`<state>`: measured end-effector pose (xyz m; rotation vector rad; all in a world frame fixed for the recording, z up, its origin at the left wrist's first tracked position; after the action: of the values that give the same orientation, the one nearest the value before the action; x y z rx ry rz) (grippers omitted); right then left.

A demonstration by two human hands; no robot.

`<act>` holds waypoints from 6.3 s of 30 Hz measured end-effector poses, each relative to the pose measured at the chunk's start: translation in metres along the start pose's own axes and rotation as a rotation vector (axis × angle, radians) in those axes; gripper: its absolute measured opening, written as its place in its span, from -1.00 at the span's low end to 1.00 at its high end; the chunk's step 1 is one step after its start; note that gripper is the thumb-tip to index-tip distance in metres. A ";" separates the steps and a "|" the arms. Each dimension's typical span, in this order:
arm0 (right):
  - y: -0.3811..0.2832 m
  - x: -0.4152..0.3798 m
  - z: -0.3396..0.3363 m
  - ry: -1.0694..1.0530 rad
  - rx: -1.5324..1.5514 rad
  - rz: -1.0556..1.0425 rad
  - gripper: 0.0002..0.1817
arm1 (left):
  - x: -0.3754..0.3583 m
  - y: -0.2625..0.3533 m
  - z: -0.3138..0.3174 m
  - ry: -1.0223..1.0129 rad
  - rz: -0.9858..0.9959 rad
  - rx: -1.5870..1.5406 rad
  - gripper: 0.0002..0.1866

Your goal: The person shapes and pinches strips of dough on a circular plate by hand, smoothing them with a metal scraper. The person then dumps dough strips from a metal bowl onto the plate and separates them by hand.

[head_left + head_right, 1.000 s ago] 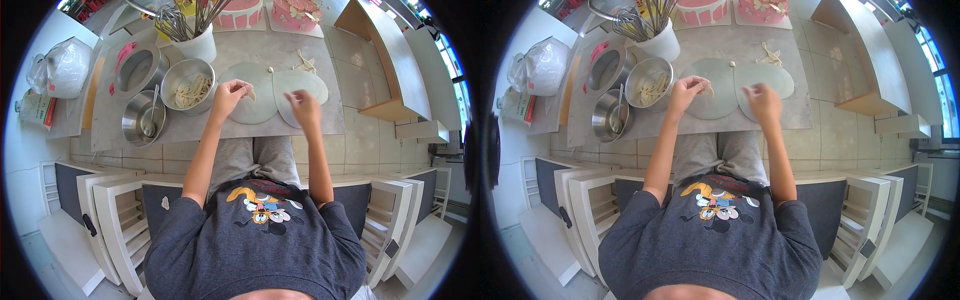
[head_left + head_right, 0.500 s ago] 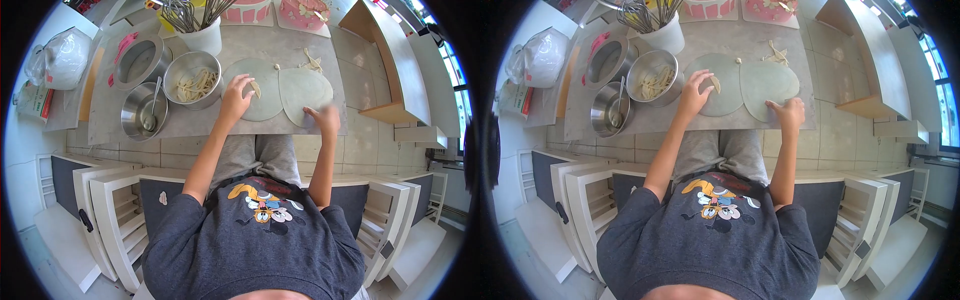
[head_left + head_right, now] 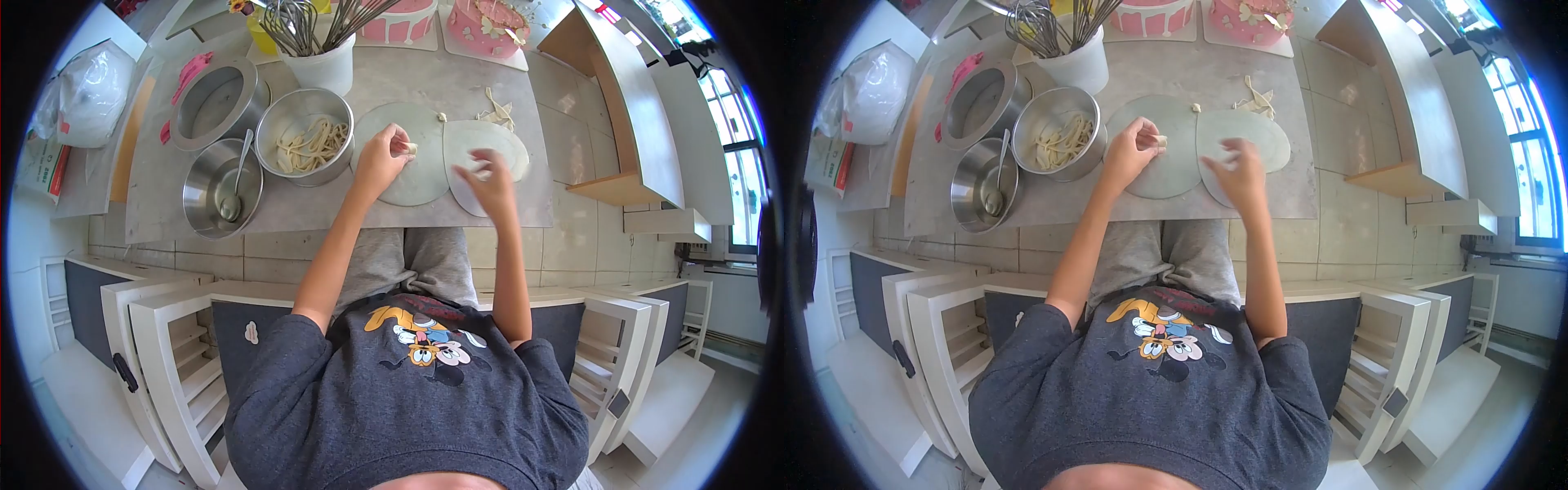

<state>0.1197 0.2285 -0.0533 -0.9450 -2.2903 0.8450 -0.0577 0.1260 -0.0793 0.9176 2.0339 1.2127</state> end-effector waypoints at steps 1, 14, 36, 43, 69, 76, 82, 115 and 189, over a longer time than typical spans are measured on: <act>-0.011 0.003 0.020 -0.027 0.159 -0.131 -0.53 | 0.001 -0.002 0.001 -0.006 0.006 0.002 -0.71; -0.030 -0.002 0.070 -0.257 0.976 0.149 -0.72 | -0.021 0.007 -0.005 -0.112 0.028 -0.460 -0.88; -0.037 -0.001 0.032 -0.260 0.964 0.151 -0.75 | -0.024 0.030 -0.028 0.011 0.037 -0.567 -0.80; -0.032 -0.001 0.028 -0.243 0.980 0.147 -0.74 | -0.023 0.029 -0.030 0.012 0.024 -0.606 -0.81; -0.040 0.003 0.018 -0.253 0.998 -0.029 -0.72 | -0.021 0.029 -0.028 0.006 0.071 -0.527 -0.67; -0.051 0.003 0.034 -0.260 1.110 -0.080 -0.78 | -0.031 0.025 0.007 -0.218 -0.124 -0.658 -0.80; -0.038 0.000 0.036 -0.233 0.924 -0.023 -0.82 | -0.028 0.024 0.002 -0.152 -0.001 -0.442 -0.82; -0.037 -0.001 0.038 -0.252 0.893 0.012 -0.82 | -0.026 0.022 -0.019 0.001 0.031 -0.542 -0.87; 0.167 -0.036 -0.115 0.236 0.890 0.408 -0.54 | 0.137 0.084 0.157 0.038 0.258 0.649 -0.72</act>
<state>0.2891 0.3353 -0.1025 -0.9957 -1.2831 1.6232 0.0043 0.3424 -0.0867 1.5003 2.4440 0.6790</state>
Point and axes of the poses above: each hand's wrist, its own x-axis towards the middle knuckle, its own z-axis out of the palm, y = z × x, the point moved 9 cm from there along x, towards the middle knuckle, and after that the axes turned 9 degrees about -z, right-handed, at the moved point
